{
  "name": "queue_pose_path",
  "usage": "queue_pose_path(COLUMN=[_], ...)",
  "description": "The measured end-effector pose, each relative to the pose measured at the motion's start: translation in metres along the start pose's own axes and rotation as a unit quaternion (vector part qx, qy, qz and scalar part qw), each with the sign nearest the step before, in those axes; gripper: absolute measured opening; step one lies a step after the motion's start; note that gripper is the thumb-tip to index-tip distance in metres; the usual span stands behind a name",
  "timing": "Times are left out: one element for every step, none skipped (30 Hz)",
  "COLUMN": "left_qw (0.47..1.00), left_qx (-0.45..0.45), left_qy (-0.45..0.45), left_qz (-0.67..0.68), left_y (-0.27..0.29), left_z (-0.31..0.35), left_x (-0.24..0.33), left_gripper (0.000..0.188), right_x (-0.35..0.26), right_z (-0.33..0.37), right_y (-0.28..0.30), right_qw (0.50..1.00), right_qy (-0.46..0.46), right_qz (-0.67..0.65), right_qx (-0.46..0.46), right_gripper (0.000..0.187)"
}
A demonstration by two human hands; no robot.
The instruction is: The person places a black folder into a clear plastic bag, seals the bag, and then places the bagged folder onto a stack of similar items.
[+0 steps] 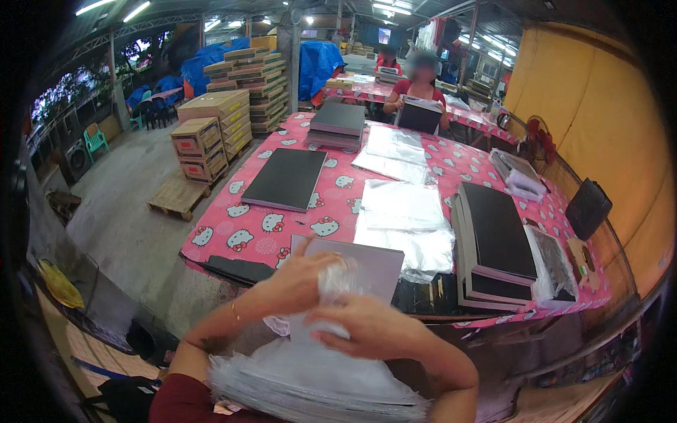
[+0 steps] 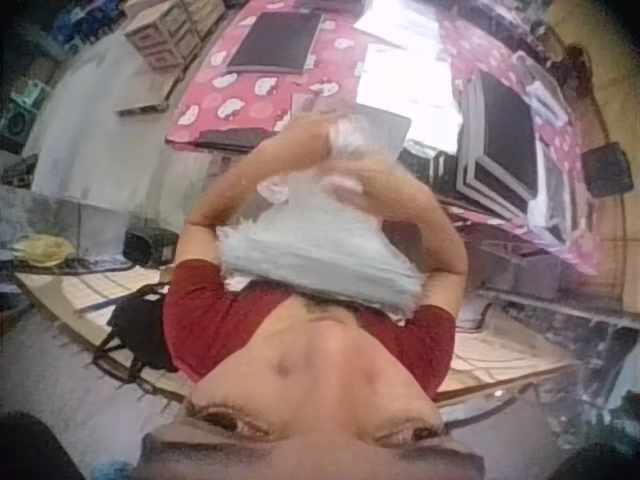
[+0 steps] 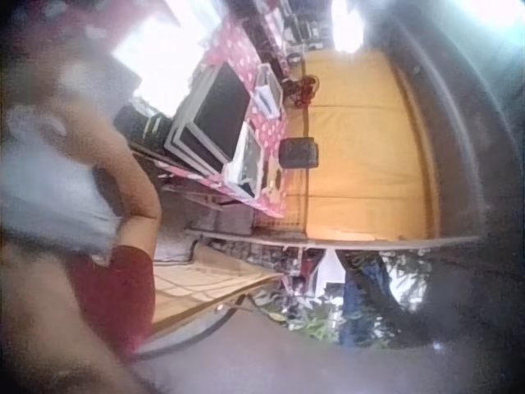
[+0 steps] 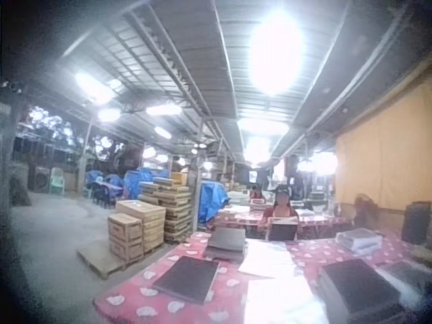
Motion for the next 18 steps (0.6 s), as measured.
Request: queue_pose_path(left_qw=[0.997, 0.993, 0.983, 0.966, 0.969, 0.989, 0.996, 0.987, 0.955, 0.876, 0.756, 0.804, 0.845, 0.88, 0.886, 0.893, 0.9, 0.906], left_qx=[-0.031, -0.027, -0.021, -0.008, 0.041, 0.061, 0.081, 0.056, 0.035, -0.028, -0.086, -0.128, -0.17, -0.21, -0.304, -0.281, -0.259, -0.236], left_qy=[0.066, 0.108, 0.147, 0.187, 0.131, 0.081, 0.03, 0.034, 0.039, 0.107, 0.178, 0.163, 0.145, 0.123, 0.092, 0.076, 0.058, 0.048], left_qz=[0.02, -0.042, -0.111, -0.178, -0.205, -0.107, -0.008, 0.145, 0.291, 0.469, 0.624, 0.557, 0.486, 0.407, 0.339, 0.343, 0.345, 0.348], left_y=[-0.013, -0.009, 0.011, 0.031, 0.04, 0.047, 0.056, 0.051, 0.049, 0.032, 0.017, 0.009, -0.001, -0.006, -0.011, -0.001, 0.011, 0.019], left_z=[-0.003, -0.005, 0.001, 0.01, 0.022, 0.025, 0.027, 0.024, 0.024, 0.031, 0.04, 0.037, 0.03, 0.023, 0.028, 0.031, 0.033, 0.037], left_x=[-0.025, -0.034, -0.041, -0.054, -0.062, -0.058, -0.055, -0.057, -0.058, -0.058, -0.058, -0.046, -0.033, -0.023, -0.018, -0.023, -0.03, -0.035], left_gripper=[0.025, 0.026, 0.028, 0.03, 0.035, 0.035, 0.035, 0.034, 0.034, 0.032, 0.03, 0.028, 0.026, 0.024, 0.026, 0.027, 0.029, 0.031], right_x=[0.004, 0.033, 0.06, 0.08, 0.078, 0.08, 0.084, 0.09, 0.1, 0.107, 0.115, 0.111, 0.107, 0.101, 0.087, 0.075, 0.063, 0.057], right_z=[-0.001, 0.014, 0.038, 0.062, 0.074, 0.084, 0.091, 0.103, 0.112, 0.111, 0.108, 0.107, 0.108, 0.108, 0.107, 0.102, 0.1, 0.089], right_y=[0.006, 0.02, 0.046, 0.055, 0.06, 0.054, 0.046, 0.042, 0.04, 0.038, 0.034, 0.035, 0.035, 0.037, 0.041, 0.035, 0.031, 0.009], right_qw=[0.994, 0.962, 0.903, 0.879, 0.878, 0.889, 0.901, 0.907, 0.931, 0.965, 0.962, 0.927, 0.837, 0.729, 0.665, 0.687, 0.71, 0.803], right_qy=[-0.042, -0.16, -0.27, -0.321, -0.311, -0.297, -0.282, -0.276, -0.279, -0.253, -0.212, -0.157, -0.088, -0.02, 0.044, 0.046, 0.054, -0.001], right_qz=[0.102, 0.213, 0.318, 0.327, 0.344, 0.323, 0.302, 0.284, 0.218, 0.068, -0.09, -0.254, -0.449, -0.592, -0.686, -0.693, -0.689, -0.595], right_qx=[0.007, -0.053, -0.106, -0.134, -0.121, -0.128, -0.136, -0.143, -0.088, 0.03, 0.146, 0.226, 0.302, 0.343, 0.291, 0.213, 0.135, 0.028], right_gripper=[0.034, 0.041, 0.051, 0.063, 0.06, 0.058, 0.057, 0.056, 0.053, 0.054, 0.055, 0.054, 0.053, 0.052, 0.05, 0.049, 0.048, 0.048])
Point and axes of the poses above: each hand's wrist, its own z-axis away from the middle knuckle, its own y-axis out of the back of the hand, x = y × z, the point moved 8 cm from there along -z, towards the middle knuckle, and after that the axes turned 13 degrees about y, right-handed, at the moved point
